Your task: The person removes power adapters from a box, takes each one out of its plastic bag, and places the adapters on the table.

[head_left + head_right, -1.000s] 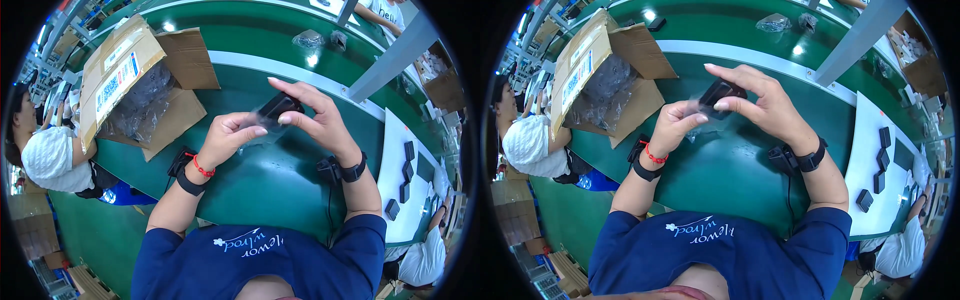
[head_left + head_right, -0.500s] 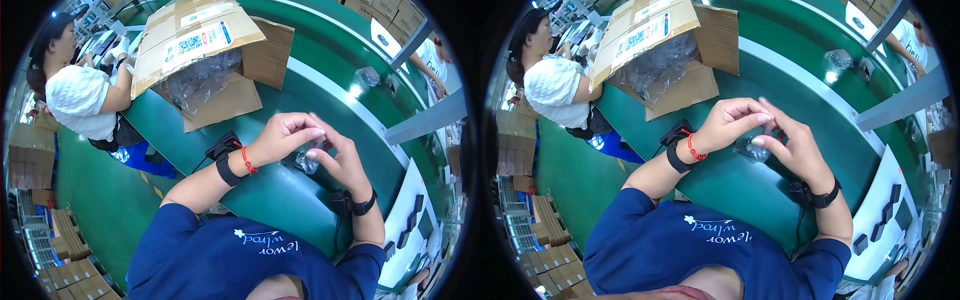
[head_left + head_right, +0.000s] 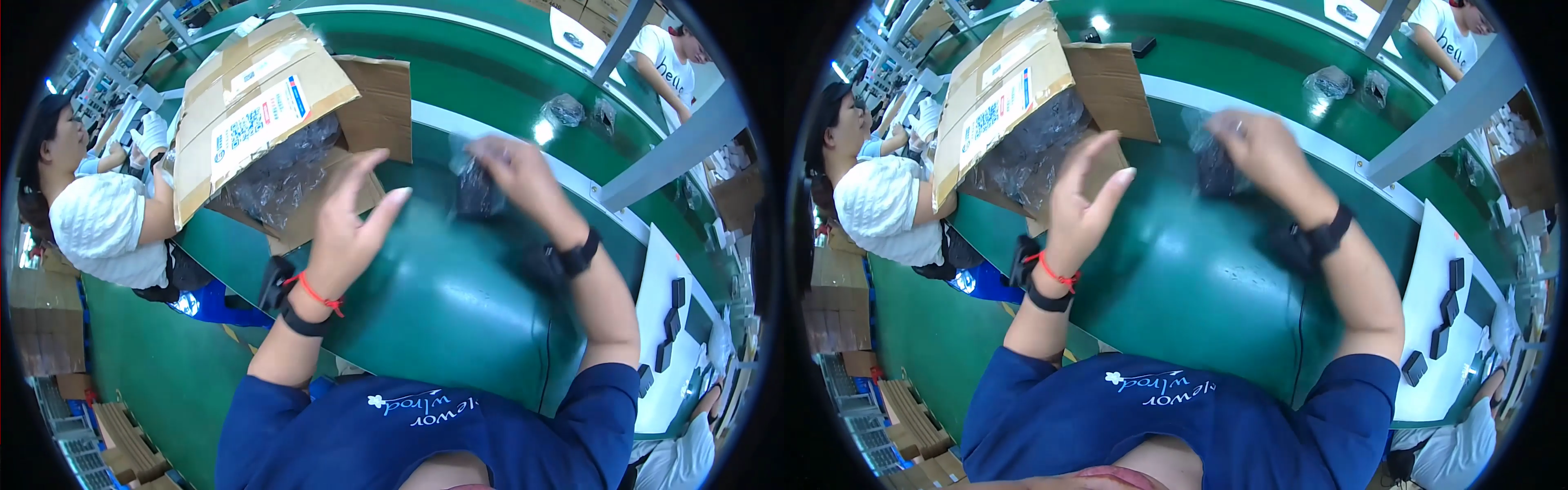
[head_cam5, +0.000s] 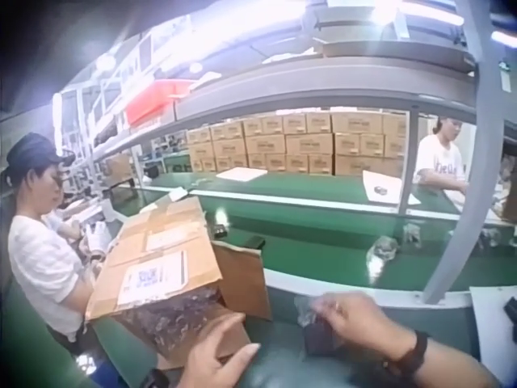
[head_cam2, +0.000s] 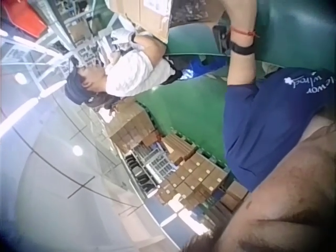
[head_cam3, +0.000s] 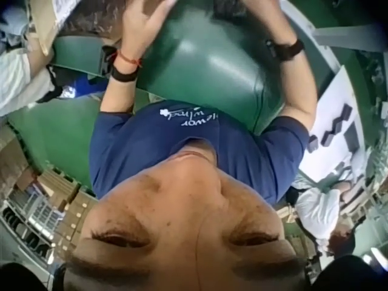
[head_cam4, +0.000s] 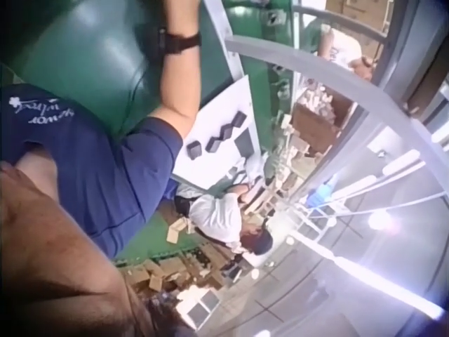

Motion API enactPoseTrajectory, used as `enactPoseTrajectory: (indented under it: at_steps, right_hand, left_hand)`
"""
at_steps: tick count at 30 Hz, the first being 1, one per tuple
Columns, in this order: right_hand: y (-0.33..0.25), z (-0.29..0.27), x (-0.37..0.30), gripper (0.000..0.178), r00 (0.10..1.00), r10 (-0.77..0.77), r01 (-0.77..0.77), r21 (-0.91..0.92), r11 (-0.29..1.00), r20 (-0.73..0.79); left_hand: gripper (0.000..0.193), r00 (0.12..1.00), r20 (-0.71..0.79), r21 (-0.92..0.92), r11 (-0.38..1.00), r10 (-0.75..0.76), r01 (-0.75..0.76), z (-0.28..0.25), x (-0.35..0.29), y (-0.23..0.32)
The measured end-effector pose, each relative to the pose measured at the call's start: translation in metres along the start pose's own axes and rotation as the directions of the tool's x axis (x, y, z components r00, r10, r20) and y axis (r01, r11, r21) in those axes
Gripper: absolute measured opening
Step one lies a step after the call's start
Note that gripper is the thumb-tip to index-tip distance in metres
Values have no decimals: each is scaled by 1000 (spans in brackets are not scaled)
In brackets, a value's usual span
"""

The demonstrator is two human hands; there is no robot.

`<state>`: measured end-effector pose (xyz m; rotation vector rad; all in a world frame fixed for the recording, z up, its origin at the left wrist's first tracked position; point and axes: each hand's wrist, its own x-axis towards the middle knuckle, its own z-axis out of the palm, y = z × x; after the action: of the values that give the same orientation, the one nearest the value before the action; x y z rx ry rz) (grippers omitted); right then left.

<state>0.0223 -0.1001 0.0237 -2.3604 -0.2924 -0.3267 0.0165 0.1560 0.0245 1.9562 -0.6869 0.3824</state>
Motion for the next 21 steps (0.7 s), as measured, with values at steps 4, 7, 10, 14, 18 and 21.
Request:
enactPoseTrajectory:
  at_steps: [4,7,10,14,18,21]
  right_hand:
    - [63,-46,77,26,964,61,-122,-229,966,-260]
    - [106,-55,125,28,918,-1,-85,-199,976,-395]
    - [151,-29,157,27,922,44,-193,-359,913,-385]
    - [114,48,183,34,986,-115,77,-280,957,-123]
    - [73,115,213,42,966,-258,241,-283,928,-23]
    - [69,137,226,43,973,-219,231,-395,889,77]
  left_hand:
    - [53,998,-30,576,815,-61,68,-29,-20,-23]
    - [54,996,-22,682,727,-88,79,-28,-37,-45]
    - [53,990,-3,696,711,-139,102,-26,-47,-67]
    - [48,972,66,586,797,-226,145,-31,-46,-76]
    - [43,960,161,417,898,-227,143,-21,-40,-68]
    - [41,949,197,326,929,-247,174,-24,-39,-64]
